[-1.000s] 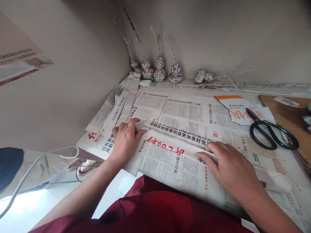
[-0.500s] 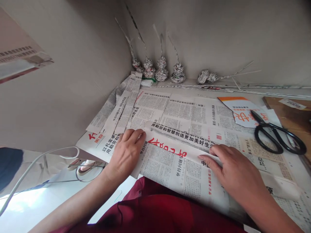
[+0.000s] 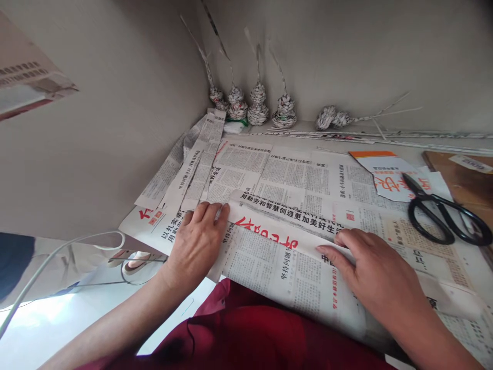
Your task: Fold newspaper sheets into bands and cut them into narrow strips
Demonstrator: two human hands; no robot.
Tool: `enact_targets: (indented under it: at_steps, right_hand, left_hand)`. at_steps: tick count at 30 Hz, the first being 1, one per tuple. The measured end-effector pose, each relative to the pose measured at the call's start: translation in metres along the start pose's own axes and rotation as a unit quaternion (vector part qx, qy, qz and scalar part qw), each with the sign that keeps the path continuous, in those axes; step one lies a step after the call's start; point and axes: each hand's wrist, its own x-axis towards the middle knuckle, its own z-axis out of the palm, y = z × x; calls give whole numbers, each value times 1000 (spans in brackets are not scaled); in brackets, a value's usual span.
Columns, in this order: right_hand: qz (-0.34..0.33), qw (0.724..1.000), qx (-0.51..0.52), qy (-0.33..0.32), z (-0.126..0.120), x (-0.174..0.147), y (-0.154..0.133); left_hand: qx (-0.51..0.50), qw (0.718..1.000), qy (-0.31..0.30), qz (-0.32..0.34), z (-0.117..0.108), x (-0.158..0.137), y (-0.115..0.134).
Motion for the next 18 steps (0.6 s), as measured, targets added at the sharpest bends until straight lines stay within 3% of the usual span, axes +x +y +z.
enact_targets:
  at_steps: [9,18]
  right_hand:
    - [10,1000,-1,-14,-5,1,-5]
    - [17,1000,7,-23,-5,1,-6]
  left_hand:
    - [-73,996,4,45,20,-14,-8]
    - [-68,995,4,79,13,-17,8]
